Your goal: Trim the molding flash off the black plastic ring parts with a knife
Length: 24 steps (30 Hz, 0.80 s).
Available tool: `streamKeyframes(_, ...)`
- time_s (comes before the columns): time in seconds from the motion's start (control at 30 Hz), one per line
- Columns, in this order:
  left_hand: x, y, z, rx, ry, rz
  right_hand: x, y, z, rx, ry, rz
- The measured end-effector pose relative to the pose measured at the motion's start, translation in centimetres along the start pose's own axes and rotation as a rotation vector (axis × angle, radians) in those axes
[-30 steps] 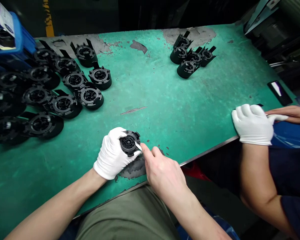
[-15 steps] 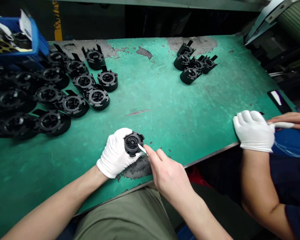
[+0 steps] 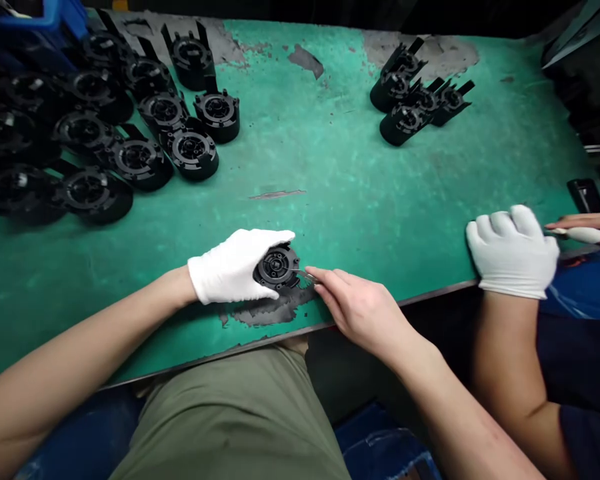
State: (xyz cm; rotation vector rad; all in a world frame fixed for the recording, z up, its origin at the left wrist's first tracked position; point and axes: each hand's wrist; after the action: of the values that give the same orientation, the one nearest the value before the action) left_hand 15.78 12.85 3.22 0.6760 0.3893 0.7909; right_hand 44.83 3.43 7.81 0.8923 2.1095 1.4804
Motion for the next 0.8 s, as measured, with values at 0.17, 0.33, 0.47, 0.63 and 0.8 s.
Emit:
streamKeyframes(0.17, 0.6, -0.3, -1.0, -0.023, -0.088, 0.000, 0.8, 0.4, 0.5, -0.150, 0.136, -0.055)
streamKeyframes(0.33, 0.4, 0.0, -0.9, -0.038, -0.104, 0.006, 1.5, 1.1, 0.9, -0.231, 0.211, -0.109)
streamKeyframes(0.47, 0.4, 0.0, -0.6, -0.029, -0.087, 0.005, 1.8, 1.7, 1.4, -0.228, 0.251, -0.147)
streamKeyframes(0.63, 0.4, 0.1, -0.5, -0.032, -0.078, -0.002, 2.0, 1.9, 2.0, -0.228, 0.285, -0.170)
streamKeyframes(0.8, 0.4, 0.1, -0.5, -0.031, -0.070, -0.005, 2.4, 2.0, 2.5, -0.232, 0.342, -0.189)
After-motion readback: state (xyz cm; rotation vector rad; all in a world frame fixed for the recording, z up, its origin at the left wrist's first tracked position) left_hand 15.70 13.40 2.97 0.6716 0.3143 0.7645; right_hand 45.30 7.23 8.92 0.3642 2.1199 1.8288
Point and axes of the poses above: each hand's wrist, its own x-axis towards the middle knuckle, its own y-axis out of the back of the hand, z = x × y, and after that the axes turned 15 degrees about y, right-handed
